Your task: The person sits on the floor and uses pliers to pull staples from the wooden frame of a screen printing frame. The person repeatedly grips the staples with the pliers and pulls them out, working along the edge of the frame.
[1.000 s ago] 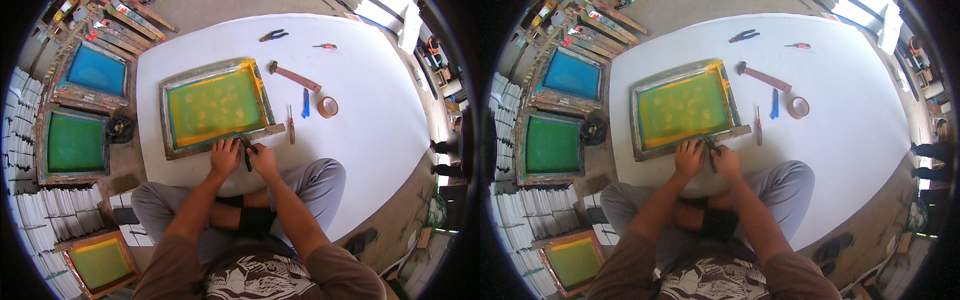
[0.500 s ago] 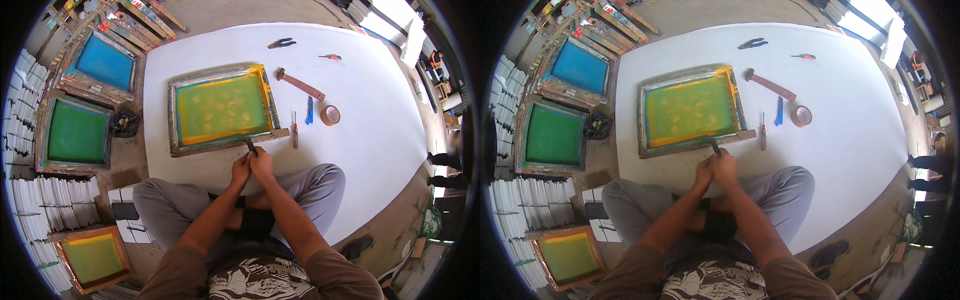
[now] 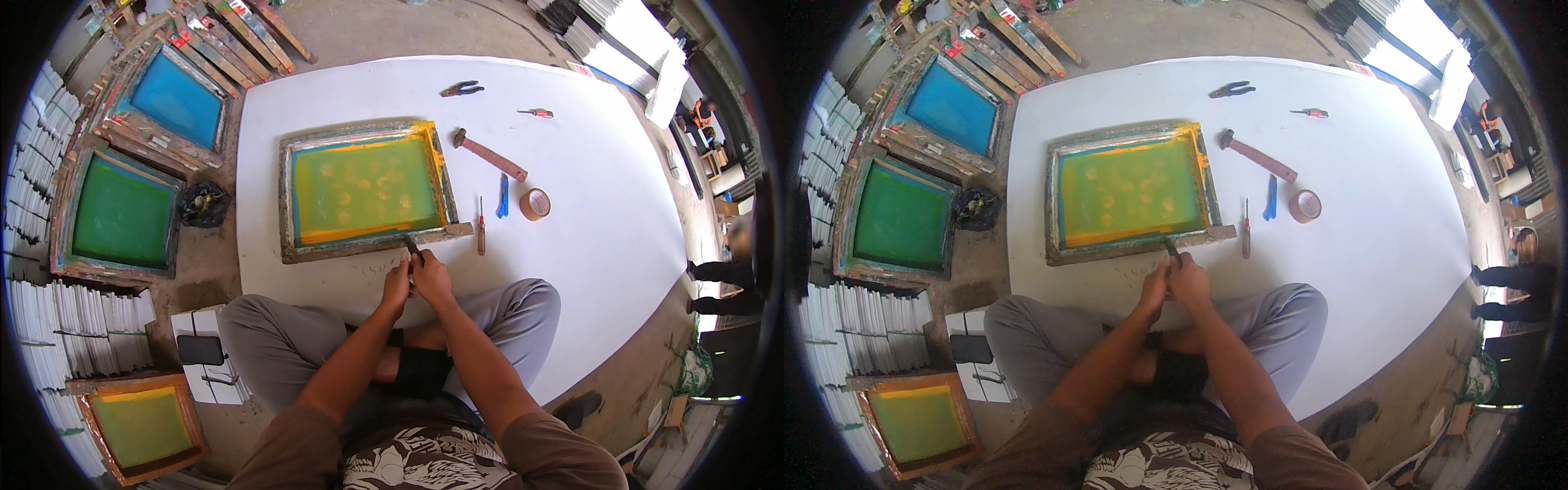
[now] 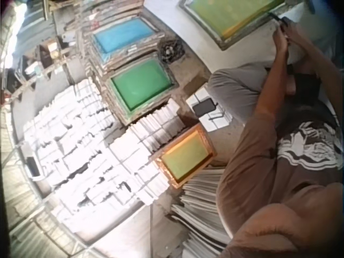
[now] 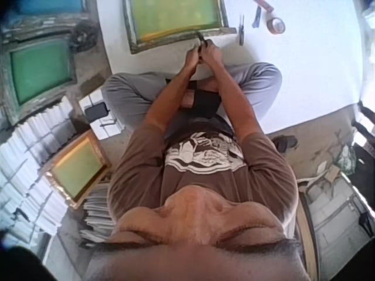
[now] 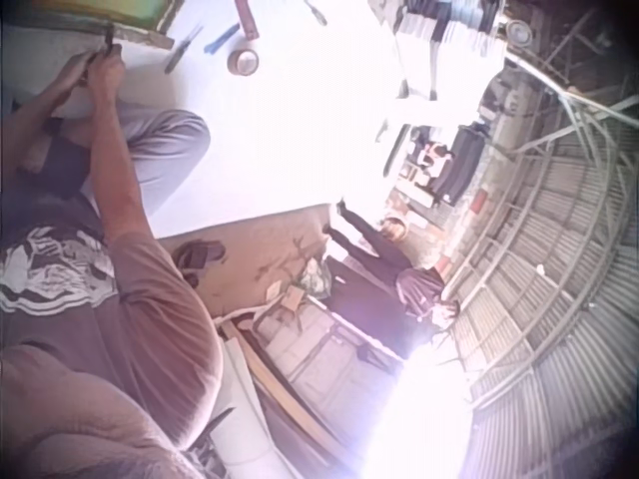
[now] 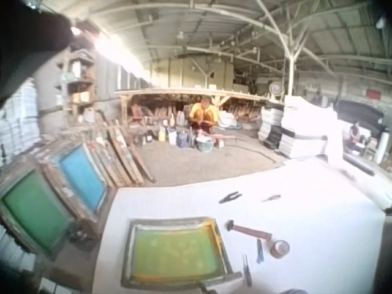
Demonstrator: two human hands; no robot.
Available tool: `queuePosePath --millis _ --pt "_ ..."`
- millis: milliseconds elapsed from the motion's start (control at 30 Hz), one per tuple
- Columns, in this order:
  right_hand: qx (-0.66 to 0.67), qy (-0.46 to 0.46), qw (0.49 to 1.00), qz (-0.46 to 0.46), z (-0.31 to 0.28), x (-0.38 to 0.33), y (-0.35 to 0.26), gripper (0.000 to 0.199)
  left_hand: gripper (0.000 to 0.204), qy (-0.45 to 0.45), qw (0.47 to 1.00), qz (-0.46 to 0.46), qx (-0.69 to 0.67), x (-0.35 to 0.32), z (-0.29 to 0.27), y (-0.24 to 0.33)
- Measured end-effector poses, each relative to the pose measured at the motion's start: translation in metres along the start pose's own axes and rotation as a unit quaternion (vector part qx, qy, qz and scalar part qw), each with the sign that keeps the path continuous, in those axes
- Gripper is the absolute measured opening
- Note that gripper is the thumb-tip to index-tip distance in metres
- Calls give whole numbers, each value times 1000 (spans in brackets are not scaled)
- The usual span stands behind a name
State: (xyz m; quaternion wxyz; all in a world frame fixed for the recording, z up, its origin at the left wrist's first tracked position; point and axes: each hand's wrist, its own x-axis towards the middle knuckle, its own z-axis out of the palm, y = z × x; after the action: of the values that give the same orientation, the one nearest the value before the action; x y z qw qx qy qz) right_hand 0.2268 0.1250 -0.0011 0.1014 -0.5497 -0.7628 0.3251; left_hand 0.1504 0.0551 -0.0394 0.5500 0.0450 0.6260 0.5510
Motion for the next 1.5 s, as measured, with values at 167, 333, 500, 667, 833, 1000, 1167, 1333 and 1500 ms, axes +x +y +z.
queuePosePath --millis 167,333,500,667,833,1000,1167,1333,1500 --pt "318 -161 920 163 -4 9 9 33 72 40 999 31 -4 0 -8 -2" --pt "483 -261 812 196 -2 21 39 35 66 25 998 30 -50 4 -16 -2" --pt "454 -292 828 155 0 24 47 37 51 38 995 78 -42 3 -15 -10" --pt "433 -273 846 150 -7 19 35 38 43 67 991 113 -22 4 -11 -11" --pt "453 -259 841 145 7 27 44 39 44 91 986 136 -26 6 -11 -15" --pt "478 -265 823 151 17 37 49 38 44 118 978 175 -7 7 -9 -12" --pt "501 -263 805 176 9 35 42 35 42 94 989 116 -14 -5 -5 -1" --pt "565 -300 733 231 -2 34 28 29 32 213 925 268 165 15 -22 -11" --pt "570 -329 717 231 3 35 29 26 39 220 765 390 463 9 -42 53"
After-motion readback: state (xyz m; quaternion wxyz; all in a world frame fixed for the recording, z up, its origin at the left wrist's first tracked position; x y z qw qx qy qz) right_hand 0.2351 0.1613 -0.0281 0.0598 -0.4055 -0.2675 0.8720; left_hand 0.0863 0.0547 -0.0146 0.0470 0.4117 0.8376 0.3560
